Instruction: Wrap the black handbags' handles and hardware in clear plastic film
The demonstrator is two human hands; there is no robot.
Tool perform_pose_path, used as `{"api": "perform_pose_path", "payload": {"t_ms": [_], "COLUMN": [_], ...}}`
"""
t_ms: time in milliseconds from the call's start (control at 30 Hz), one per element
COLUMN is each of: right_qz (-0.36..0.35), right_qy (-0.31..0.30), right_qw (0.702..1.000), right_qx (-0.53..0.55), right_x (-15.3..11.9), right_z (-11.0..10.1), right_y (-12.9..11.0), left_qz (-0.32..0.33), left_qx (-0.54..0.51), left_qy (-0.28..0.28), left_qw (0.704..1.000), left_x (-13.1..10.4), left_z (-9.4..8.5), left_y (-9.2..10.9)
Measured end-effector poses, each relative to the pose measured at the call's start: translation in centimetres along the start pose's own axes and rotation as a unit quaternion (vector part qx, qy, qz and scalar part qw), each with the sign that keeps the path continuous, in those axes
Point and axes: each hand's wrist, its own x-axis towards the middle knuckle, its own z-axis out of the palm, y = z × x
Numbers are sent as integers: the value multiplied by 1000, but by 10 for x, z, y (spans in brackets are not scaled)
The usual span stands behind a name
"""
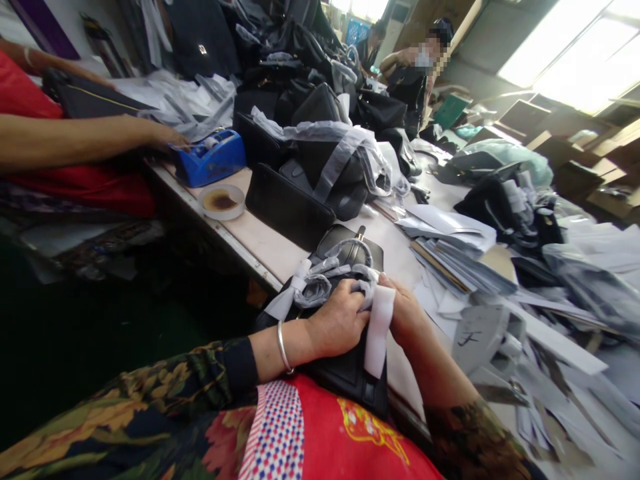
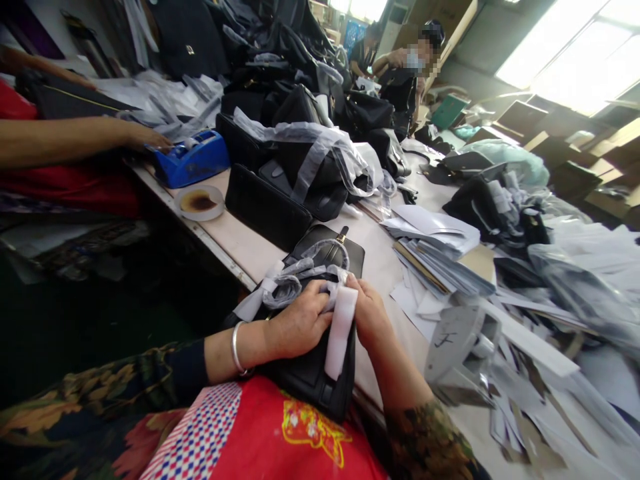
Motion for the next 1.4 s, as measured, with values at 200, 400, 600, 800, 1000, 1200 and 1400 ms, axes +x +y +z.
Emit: {"api": "perform_pose_path", "payload": {"t_ms": [200, 400, 600, 800, 1000, 1200, 1400], "right_qz": [177, 179, 82, -5, -67, -73, -40], "right_qy": [-87, -46, -15, -8, -32, -59, -127], "right_qw": [973, 963, 991, 998, 984, 988, 989], "right_qx": [124, 197, 103, -55, -164, -126, -66], "right_x": [-22, -22, -31, -35, -37, -37, -37], "right_z": [-14, 3, 6, 2, -3, -12, -18], "right_y": [-4, -5, -2, 9, 2, -9, -14], "left_qz": [16, 16, -54, -187, -237, -221, -188], "left_qx": [-30, -29, -21, -109, -199, -191, -111], "left_qy": [-39, -85, 39, -29, -52, -33, -49], "left_qw": [999, 996, 998, 976, 949, 956, 975], "left_x": [2, 2, -5, -19, -17, -8, -6], "left_z": [-3, 0, -11, -23, -21, -18, -14], "left_y": [0, -6, 3, 25, 38, 42, 35]}}
